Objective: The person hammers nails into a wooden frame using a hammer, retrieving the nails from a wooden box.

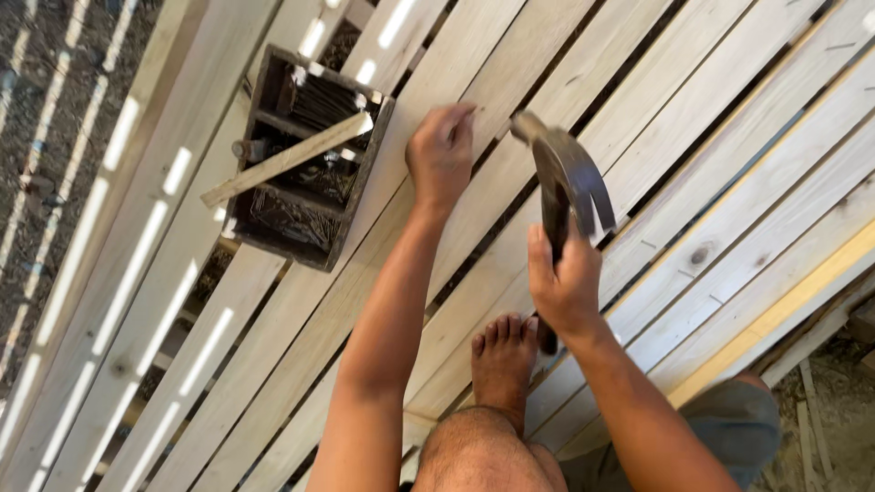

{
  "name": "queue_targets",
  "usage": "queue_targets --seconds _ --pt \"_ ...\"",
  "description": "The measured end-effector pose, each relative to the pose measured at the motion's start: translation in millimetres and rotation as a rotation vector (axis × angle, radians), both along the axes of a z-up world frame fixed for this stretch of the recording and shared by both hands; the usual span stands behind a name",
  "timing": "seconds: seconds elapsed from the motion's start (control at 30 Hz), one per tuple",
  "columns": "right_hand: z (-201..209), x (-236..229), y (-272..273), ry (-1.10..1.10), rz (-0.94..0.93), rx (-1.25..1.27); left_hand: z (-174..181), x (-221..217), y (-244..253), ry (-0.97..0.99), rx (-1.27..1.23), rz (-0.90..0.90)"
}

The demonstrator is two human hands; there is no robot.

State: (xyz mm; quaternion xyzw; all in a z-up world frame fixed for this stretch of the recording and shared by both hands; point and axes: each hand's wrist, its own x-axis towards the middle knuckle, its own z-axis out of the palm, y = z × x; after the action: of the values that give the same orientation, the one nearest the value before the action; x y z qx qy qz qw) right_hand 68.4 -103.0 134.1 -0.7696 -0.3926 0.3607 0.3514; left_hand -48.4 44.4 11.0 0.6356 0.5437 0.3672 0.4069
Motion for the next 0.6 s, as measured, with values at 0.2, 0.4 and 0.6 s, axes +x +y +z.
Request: queue_targets --seconds 0.2,0.4,0.6 --pt "26 -5 -28 0.491 -0.227 0.000 22 -29 -85 -1.675 -1.085 0.030" --pt "26 -2 -17 0.311 -0.150 0.050 66 -3 -104 -1.658 -1.189 0.099" --pt "29 -2 -18 0.035 -0.062 -0.018 88 5 -116 -1.724 -1.141 0.025"
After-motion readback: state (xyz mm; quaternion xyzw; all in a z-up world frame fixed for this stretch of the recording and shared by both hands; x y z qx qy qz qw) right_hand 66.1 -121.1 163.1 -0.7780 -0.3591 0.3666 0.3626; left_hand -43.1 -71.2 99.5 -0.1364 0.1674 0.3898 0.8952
